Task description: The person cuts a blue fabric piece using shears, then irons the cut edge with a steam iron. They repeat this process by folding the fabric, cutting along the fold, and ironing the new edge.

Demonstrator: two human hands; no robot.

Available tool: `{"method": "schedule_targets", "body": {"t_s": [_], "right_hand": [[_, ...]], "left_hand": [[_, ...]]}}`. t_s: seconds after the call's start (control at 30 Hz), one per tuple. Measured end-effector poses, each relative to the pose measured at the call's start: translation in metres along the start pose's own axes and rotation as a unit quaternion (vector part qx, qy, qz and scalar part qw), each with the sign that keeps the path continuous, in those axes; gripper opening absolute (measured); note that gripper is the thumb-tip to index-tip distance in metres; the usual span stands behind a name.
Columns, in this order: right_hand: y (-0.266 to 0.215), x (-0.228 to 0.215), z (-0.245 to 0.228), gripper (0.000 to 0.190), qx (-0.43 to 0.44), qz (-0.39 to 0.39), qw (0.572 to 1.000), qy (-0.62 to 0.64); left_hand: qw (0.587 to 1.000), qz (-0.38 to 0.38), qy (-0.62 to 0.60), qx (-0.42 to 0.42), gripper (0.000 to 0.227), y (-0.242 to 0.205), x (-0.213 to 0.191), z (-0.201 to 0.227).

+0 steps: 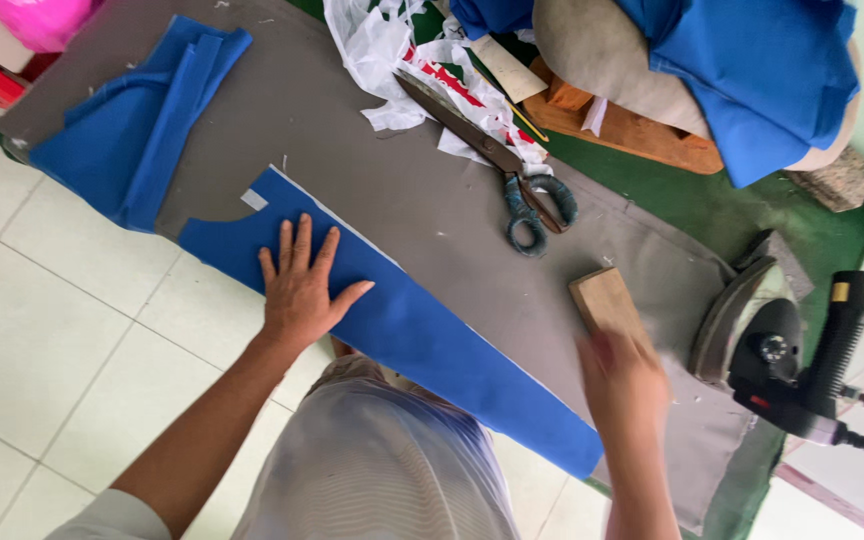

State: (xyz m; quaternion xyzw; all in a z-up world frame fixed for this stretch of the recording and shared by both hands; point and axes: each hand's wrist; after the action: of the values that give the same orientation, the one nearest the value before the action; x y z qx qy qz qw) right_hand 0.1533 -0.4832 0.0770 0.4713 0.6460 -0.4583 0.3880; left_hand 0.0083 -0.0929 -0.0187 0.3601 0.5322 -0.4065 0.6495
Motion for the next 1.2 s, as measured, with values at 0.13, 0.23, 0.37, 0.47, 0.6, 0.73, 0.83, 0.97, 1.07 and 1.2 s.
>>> {"method": "schedule_targets", "body": {"t_s": [0.13,0.23,0.37,0.47,0.6,0.73,0.83,0.97,1.07,1.2], "right_hand": [[0.099,0.015,-0.081,0.056,-0.262,0.039,0.961,0.073],[0.158,0.047,-0.103,0.094,-0.226,-0.071,0.968,-0.080],[0.166,0.054,-0.121,0.095,-0.210,-0.077,0.962,-0.158],[0.189,0.069,-0.111,0.096,-0.223,-0.087,0.958,-0.158],[0.224,0.070,-0.090,0.097,-0.212,-0.181,0.956,-0.095],[0.126,-0.028,-0.128,0.055,-0.129,-0.317,0.940,-0.009],[0.104,-0.040,-0.081,0.029,-0.115,-0.343,0.925,0.118],[0.059,-0.033,-0.013,0.043,0.012,-0.499,0.857,0.131],[0.033,-0.030,-0.001,0.030,0.031,-0.562,0.820,0.100],[0.021,-0.026,-0.029,0.020,0.022,-0.623,0.782,0.015]], "left_hand": [[0.999,0.053,-0.010,-0.011,0.081,-0.016,0.019,0.021],[0.982,0.182,-0.044,0.016,0.039,-0.030,0.035,0.054],[0.975,0.189,-0.116,-0.027,0.036,-0.044,0.045,0.114],[0.972,0.164,-0.139,-0.090,0.047,-0.044,0.045,0.149],[0.967,0.144,-0.151,-0.149,0.040,-0.045,0.051,0.169],[0.960,0.160,-0.145,-0.176,0.030,-0.044,0.061,0.174],[0.958,0.171,-0.147,-0.176,0.013,-0.044,0.055,0.170],[0.949,0.207,-0.183,-0.152,0.010,-0.047,0.046,0.167],[0.948,0.199,-0.201,-0.144,0.010,-0.049,0.047,0.167],[0.945,0.182,-0.233,-0.138,0.009,-0.050,0.046,0.165]]}}
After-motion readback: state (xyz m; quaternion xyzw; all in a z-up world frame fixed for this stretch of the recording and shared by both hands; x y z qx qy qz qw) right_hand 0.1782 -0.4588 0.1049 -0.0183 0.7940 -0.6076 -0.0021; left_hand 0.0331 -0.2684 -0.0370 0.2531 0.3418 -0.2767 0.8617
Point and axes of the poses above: each hand's wrist, its own y-axis towards the middle knuckle, its own x-axis out of the palm, z = x × y, and after that the axes turned 5 degrees about y, right-handed
